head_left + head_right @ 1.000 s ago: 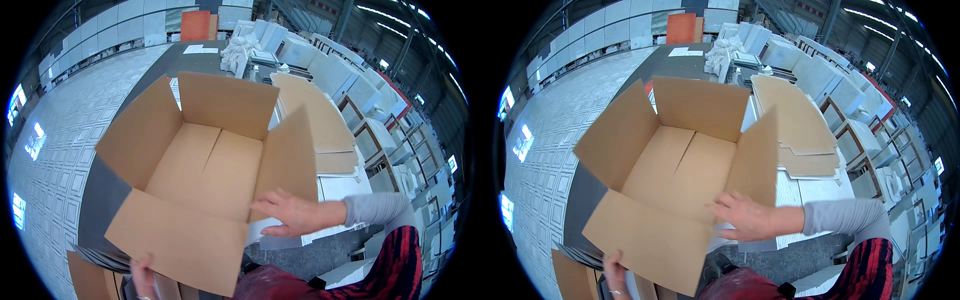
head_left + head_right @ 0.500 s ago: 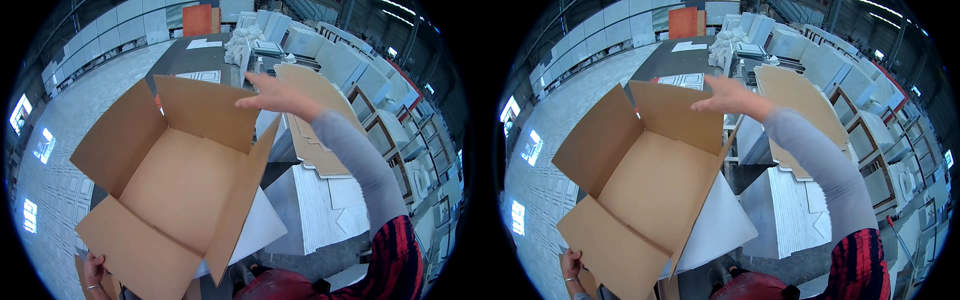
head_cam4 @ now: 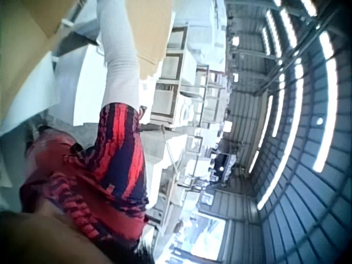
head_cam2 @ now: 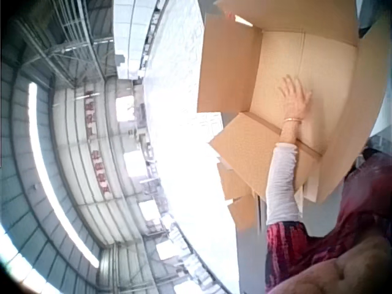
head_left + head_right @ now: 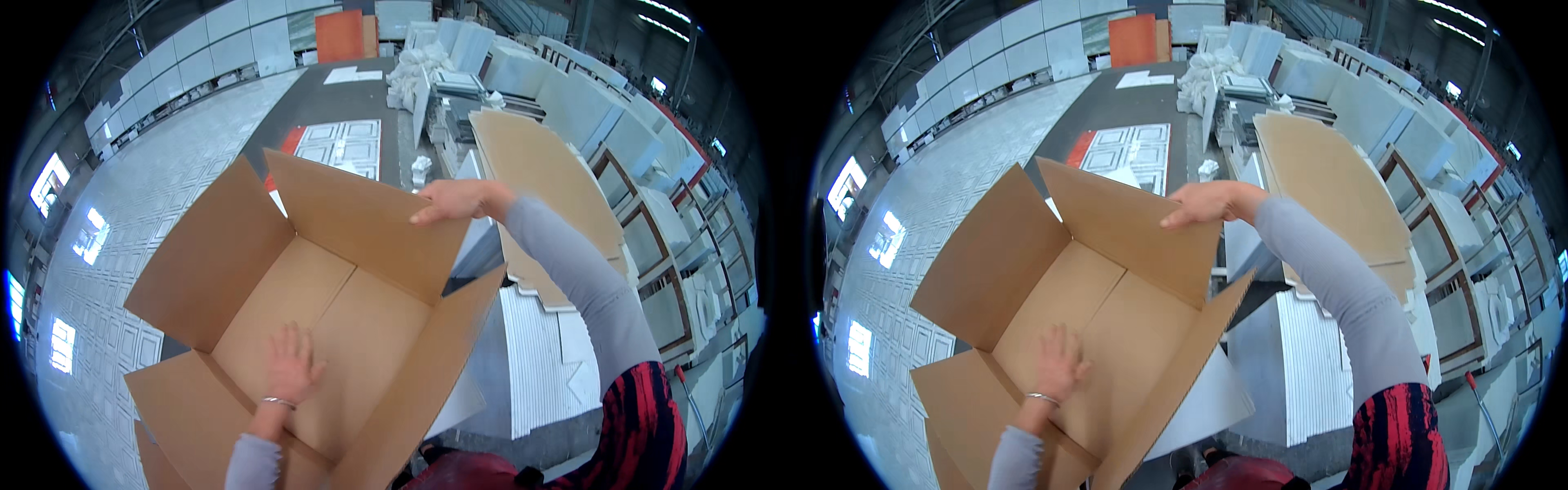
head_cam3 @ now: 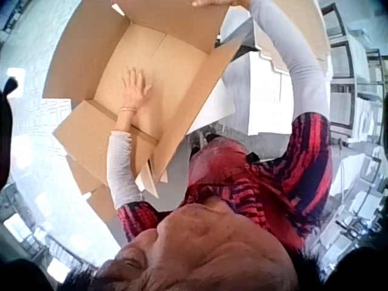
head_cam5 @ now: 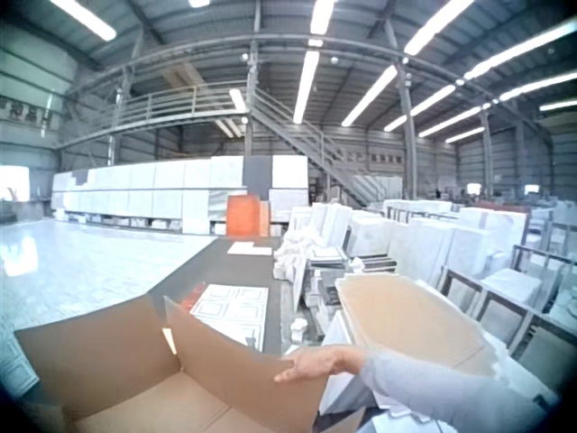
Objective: The person repeatedly tapes white rectangular panels together using a handheld tape dispenser, then places the taped panels into a cardboard box. The cycle of taping and loading is repeated multiple times throughout the clip.
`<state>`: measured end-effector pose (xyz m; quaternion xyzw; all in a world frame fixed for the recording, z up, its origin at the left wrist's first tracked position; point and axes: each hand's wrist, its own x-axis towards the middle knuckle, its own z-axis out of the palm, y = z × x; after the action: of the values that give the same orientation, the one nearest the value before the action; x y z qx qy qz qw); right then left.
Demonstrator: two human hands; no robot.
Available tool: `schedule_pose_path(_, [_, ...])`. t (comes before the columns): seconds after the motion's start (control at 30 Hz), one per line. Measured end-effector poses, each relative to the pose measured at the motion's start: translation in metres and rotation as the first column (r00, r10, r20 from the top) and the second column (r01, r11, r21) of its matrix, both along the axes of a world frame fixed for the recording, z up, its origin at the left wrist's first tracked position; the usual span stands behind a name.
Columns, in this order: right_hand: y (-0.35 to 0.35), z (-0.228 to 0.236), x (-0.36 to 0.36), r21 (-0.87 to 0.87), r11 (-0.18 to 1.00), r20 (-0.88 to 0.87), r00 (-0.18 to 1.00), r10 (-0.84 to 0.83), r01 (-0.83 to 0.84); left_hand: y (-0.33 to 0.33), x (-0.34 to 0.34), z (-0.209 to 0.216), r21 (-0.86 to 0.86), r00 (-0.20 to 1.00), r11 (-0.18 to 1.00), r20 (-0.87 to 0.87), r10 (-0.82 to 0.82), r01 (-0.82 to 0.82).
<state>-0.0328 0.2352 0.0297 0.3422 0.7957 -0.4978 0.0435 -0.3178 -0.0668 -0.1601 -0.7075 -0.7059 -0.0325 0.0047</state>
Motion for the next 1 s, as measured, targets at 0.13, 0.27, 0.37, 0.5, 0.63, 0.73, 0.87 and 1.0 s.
schedule_pose_path(0.13, [0.049,-0.018,0.033,-0.129,0.99,-0.133,0.988,-0.081,0.063,0.0,0.011,-0.056,-0.052,0.988,0.988,0.04,0.148,-0.146])
schedule_pose_path(0.27, [0.099,-0.071,0.065,-0.065,0.958,0.022,0.96,-0.278,0.279,0.003,0.017,-0.059,-0.095,0.985,0.988,0.115,0.131,-0.121])
schedule_pose_path(0.37, [0.109,-0.153,0.073,0.314,0.873,0.233,0.861,-0.453,0.374,0.011,0.015,-0.049,-0.109,0.983,0.986,0.12,0.136,-0.123])
schedule_pose_path(0.5, [0.091,-0.239,0.053,0.547,0.659,-0.111,0.825,-0.554,0.516,-0.004,0.01,-0.049,-0.151,0.958,0.969,0.182,0.222,-0.196])
schedule_pose_path(0.63, [0.133,-0.265,0.113,0.508,0.66,-0.196,0.821,-0.537,0.553,-0.006,0.014,-0.023,-0.072,0.961,0.972,0.15,0.234,-0.225])
schedule_pose_path(0.73, [0.141,-0.251,0.111,0.326,0.809,-0.301,0.865,-0.401,0.489,-0.053,-0.004,0.049,-0.138,0.867,0.899,-0.359,0.346,-0.416])
schedule_pose_path(0.87, [0.132,-0.214,0.113,0.209,0.838,-0.244,0.856,-0.455,0.505,-0.151,-0.023,0.136,0.37,0.412,0.537,-0.368,0.834,-0.758])
schedule_pose_path(1.0, [0.148,-0.177,0.107,0.251,0.857,-0.261,0.884,-0.388,0.45,-0.238,0.005,0.136,-0.071,0.069,0.086,0.205,0.976,-0.994])
